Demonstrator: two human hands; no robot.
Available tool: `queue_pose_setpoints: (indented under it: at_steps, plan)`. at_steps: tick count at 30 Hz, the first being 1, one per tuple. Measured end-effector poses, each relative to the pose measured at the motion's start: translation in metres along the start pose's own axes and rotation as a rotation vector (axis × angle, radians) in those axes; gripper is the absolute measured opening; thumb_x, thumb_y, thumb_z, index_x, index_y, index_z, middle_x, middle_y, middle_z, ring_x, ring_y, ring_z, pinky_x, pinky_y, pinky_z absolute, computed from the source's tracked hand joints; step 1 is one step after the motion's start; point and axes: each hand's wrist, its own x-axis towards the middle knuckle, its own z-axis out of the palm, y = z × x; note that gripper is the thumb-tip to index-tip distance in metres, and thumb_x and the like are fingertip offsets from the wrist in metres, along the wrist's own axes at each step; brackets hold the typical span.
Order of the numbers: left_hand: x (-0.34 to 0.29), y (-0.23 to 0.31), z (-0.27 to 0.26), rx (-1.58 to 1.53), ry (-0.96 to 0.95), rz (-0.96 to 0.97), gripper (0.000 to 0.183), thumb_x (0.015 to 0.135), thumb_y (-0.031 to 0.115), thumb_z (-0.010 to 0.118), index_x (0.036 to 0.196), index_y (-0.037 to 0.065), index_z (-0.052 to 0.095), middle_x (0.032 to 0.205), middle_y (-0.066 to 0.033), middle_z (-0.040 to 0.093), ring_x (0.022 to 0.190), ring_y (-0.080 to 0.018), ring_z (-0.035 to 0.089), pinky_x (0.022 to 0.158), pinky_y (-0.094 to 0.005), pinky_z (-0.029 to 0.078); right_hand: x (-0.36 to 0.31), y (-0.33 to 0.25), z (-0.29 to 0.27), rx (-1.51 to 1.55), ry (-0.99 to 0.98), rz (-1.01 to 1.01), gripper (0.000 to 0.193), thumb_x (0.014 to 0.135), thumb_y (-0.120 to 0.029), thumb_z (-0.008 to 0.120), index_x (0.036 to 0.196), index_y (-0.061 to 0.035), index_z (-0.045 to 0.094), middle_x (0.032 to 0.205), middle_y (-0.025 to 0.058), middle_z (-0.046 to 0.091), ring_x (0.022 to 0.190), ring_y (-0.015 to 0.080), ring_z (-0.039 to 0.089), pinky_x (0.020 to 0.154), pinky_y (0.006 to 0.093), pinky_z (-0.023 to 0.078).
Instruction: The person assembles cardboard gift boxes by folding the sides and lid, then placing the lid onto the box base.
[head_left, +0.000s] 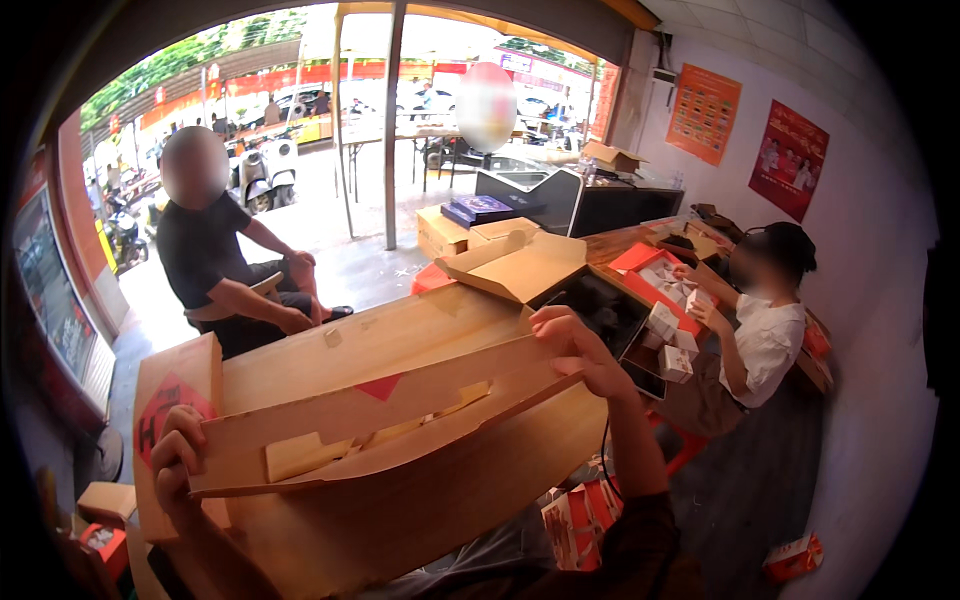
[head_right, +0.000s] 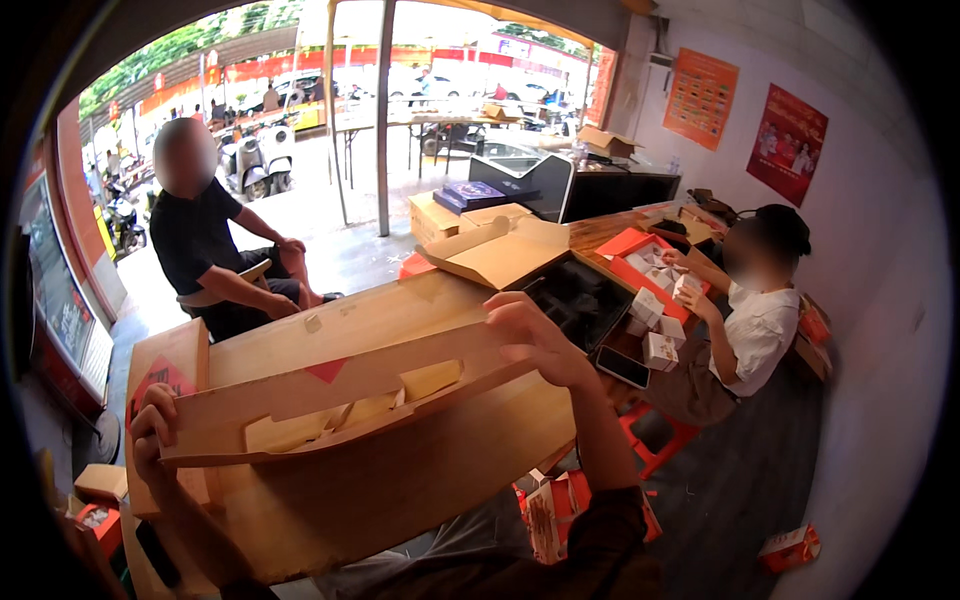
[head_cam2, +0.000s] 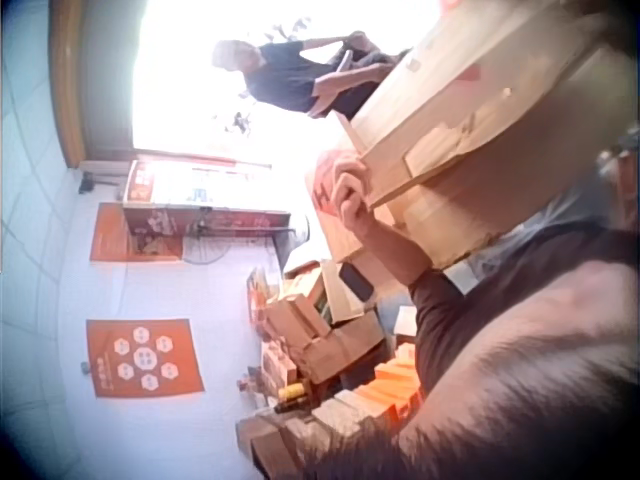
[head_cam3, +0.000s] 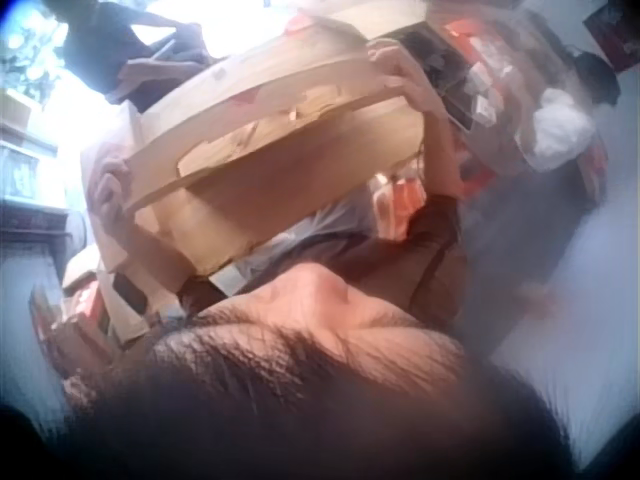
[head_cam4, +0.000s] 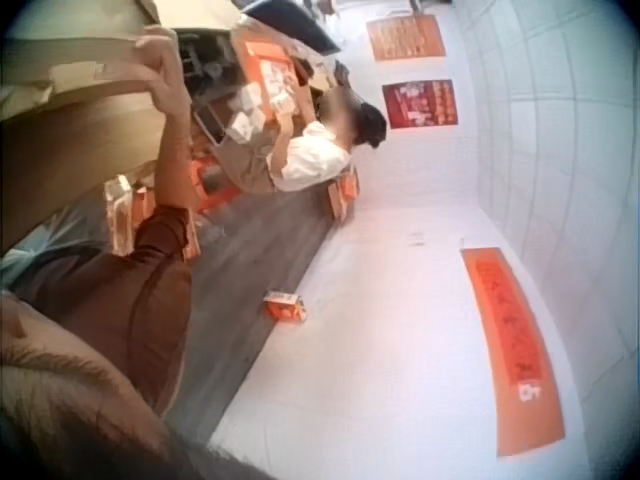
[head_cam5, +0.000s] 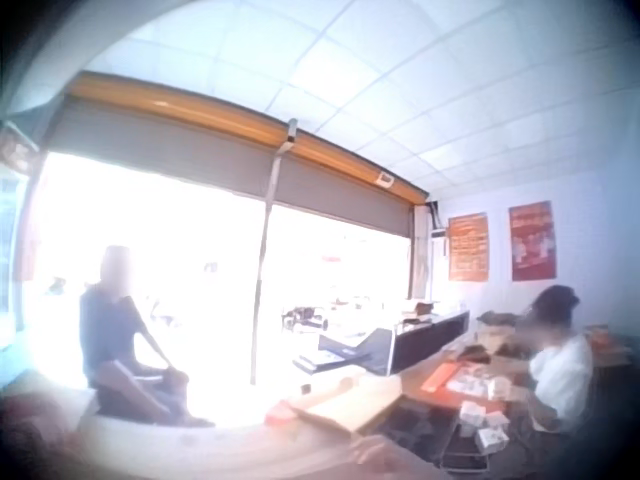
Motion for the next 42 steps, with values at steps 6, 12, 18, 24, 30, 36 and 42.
queue_pose_setpoints:
  at_steps: [6,12,18,24,30,36,42]
  plan:
    - [-0.009,-0.002,-0.007,-0.165,-0.024,-0.109,0.036,0.088,0.047,0.060,0.073,0.019,0.043,0.096,-0.0067,0.054,0.093,-0.0216,0.047,0.087,-0.0354,0.036,-0.005,-0.007,0.006,0.051,-0.017,-0.066,0.049,0.077,-0.031,0.078,0.119,-0.0089,0.063,0.144,0.0165,0.049,0.137,0.0283,0.046,0.118,0.0437,0.032]
    - [-0.008,-0.006,-0.003,-0.303,-0.013,-0.115,0.023,0.082,0.031,0.054,0.077,0.011,0.044,0.106,-0.0143,0.059,0.114,-0.0299,0.050,0.105,-0.0408,0.036,-0.026,0.000,0.008,0.030,0.171,0.031,0.042,0.070,-0.028,0.081,0.103,-0.0074,0.064,0.146,0.0165,0.050,0.133,0.0288,0.049,0.114,0.0442,0.038]
    - [-0.011,-0.001,-0.008,-0.309,-0.025,-0.112,0.020,0.082,0.029,0.053,0.075,0.012,0.045,0.107,-0.0135,0.059,0.116,-0.0303,0.049,0.108,-0.0425,0.035,-0.007,-0.016,0.011,-0.007,0.090,0.027,0.036,0.066,-0.024,0.082,0.091,-0.0071,0.063,0.147,0.0170,0.052,0.128,0.0290,0.055,0.112,0.0447,0.042]
    - [-0.010,-0.001,-0.007,-0.334,-0.013,-0.117,0.020,0.084,0.028,0.053,0.076,0.011,0.045,0.108,-0.0130,0.059,0.116,-0.0294,0.049,0.109,-0.0428,0.034,-0.008,-0.014,0.009,-0.061,0.097,0.020,0.043,0.067,-0.035,0.091,0.083,-0.0067,0.063,0.143,0.0175,0.055,0.127,0.0284,0.056,0.109,0.0440,0.044]
    - [-0.012,-0.013,-0.005,-0.338,0.007,-0.104,0.021,0.087,0.029,0.052,0.079,0.010,0.045,0.106,-0.0117,0.058,0.113,-0.0278,0.051,0.106,-0.0409,0.037,-0.005,-0.020,0.002,-0.061,0.023,0.022,0.066,0.056,-0.057,0.099,0.078,-0.0067,0.061,0.137,0.0174,0.058,0.122,0.0276,0.058,0.106,0.0424,0.045]
    - [-0.009,-0.004,0.001,-0.296,0.038,-0.104,0.016,0.085,0.018,0.056,0.081,0.008,0.045,0.104,-0.0110,0.057,0.110,-0.0240,0.052,0.101,-0.0378,0.040,-0.011,-0.024,0.010,-0.049,0.063,0.003,0.047,0.058,-0.028,0.094,0.082,-0.0064,0.059,0.129,0.0162,0.060,0.115,0.0261,0.058,0.103,0.0402,0.046]
    - [-0.010,-0.001,0.004,-0.078,0.069,-0.057,0.012,0.078,0.011,0.056,0.081,0.006,0.045,0.114,-0.0119,0.057,0.107,-0.0218,0.051,0.098,-0.0358,0.041,-0.010,-0.018,0.015,-0.163,0.134,0.004,0.032,0.060,-0.005,0.075,0.087,-0.0057,0.058,0.126,0.0137,0.060,0.111,0.0241,0.058,0.099,0.0366,0.046]
